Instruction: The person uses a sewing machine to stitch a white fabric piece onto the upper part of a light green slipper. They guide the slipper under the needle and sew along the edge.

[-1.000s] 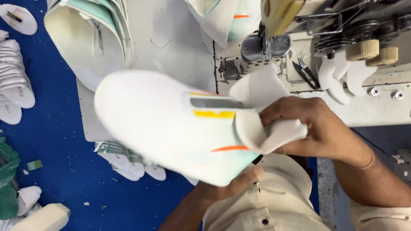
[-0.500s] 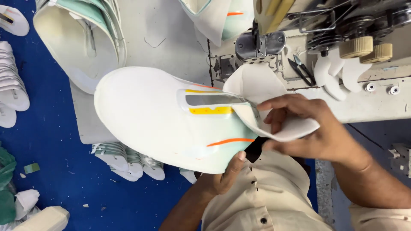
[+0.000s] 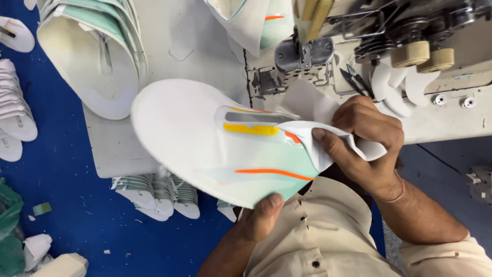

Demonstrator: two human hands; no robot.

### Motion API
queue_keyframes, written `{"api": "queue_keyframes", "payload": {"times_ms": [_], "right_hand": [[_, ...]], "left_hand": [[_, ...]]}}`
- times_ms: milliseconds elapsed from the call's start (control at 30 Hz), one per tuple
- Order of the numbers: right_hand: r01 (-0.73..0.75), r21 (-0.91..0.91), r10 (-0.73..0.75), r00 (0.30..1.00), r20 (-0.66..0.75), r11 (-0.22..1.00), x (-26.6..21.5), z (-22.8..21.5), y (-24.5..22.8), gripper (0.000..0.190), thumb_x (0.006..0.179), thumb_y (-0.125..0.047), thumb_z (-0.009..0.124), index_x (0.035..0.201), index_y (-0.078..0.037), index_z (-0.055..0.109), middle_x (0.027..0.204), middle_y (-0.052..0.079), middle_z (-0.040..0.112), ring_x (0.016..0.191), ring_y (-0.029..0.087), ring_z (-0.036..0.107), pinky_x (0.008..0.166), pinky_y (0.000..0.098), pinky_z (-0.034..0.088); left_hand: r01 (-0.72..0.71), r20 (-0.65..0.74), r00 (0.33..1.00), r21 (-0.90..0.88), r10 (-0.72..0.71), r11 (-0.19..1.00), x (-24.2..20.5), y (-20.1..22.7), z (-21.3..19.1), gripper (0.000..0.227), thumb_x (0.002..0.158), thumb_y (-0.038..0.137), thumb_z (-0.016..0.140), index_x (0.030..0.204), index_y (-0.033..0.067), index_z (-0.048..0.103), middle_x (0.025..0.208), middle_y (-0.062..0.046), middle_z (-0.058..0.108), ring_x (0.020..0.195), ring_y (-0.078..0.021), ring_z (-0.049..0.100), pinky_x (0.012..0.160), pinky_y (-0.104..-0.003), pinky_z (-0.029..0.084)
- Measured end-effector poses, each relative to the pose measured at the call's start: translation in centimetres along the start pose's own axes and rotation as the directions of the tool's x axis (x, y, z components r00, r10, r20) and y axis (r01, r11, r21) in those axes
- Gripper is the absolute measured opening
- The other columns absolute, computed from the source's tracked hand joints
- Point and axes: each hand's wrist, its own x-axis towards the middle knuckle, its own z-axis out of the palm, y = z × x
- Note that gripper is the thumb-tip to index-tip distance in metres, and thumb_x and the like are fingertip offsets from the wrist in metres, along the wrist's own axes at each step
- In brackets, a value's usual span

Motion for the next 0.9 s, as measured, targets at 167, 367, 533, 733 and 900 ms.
{"api": "queue_keyframes", "payload": {"times_ms": [167,367,533,733,900], "right_hand": [[-0.024,-0.009,0.025,0.998,0.064,1.0,0.3,0.2,0.2,0.017,0.085,0.0,0.082,0.082,0.004,0.066,0.076,0.009,0.061,0.071,0.02,0.057,0.072,0.0315,0.045],[-0.023,0.185,-0.018,0.975,0.22,0.982,0.4,0.1,2.8,0.022,0.083,-0.006,0.082,0.081,-0.003,0.061,0.082,0.006,0.062,0.077,0.017,0.059,0.072,0.0329,0.044],[-0.579,0.271,0.426,0.78,0.459,0.769,2.0,-0.5,0.8,0.033,0.078,-0.01,0.083,0.107,-0.012,0.067,0.095,0.0,0.071,0.086,0.009,0.068,0.076,0.0262,0.056],[-0.41,0.225,0.279,0.847,0.452,0.884,-0.4,-0.5,2.0,0.014,0.099,-0.017,0.069,0.102,-0.004,0.073,0.078,0.002,0.073,0.067,0.005,0.063,0.056,0.0233,0.048],[-0.279,0.257,0.184,0.923,0.339,0.925,-0.1,0.1,1.9,0.015,0.098,-0.018,0.071,0.099,-0.004,0.072,0.075,0.0,0.071,0.063,0.004,0.061,0.054,0.0231,0.044]], "left_hand": [[-0.043,-0.006,0.999,0.139,0.045,0.989,-0.3,1.1,0.7,0.082,0.1,0.049,0.065,0.156,-0.004,0.038,0.16,-0.015,0.046,0.15,-0.0267,0.044,0.129,-0.044,0.034],[-0.05,-0.181,0.983,-0.018,0.046,0.999,-0.5,1.1,-0.7,0.085,0.093,0.04,0.076,0.154,-0.0043,0.038,0.151,-0.018,0.05,0.142,-0.033,0.047,0.122,-0.05,0.038],[-0.045,-0.148,0.989,-0.2,0.015,0.979,-1.5,2.7,-2.2,0.091,0.086,0.037,0.084,0.153,-0.0018,0.038,0.152,-0.017,0.05,0.143,-0.034,0.047,0.124,-0.053,0.038],[0.042,0.086,0.996,-0.259,-0.02,0.965,0.0,1.3,0.2,0.101,0.077,0.036,0.094,0.157,0.0125,0.036,0.156,-0.008,0.047,0.147,-0.0259,0.044,0.126,-0.049,0.037],[0.123,0.205,0.976,-0.251,-0.072,0.96,-0.3,0.4,-0.1,0.091,0.083,0.034,0.089,0.155,0.0054,0.042,0.15,-0.012,0.055,0.142,-0.0286,0.051,0.118,-0.045,0.044]]}}
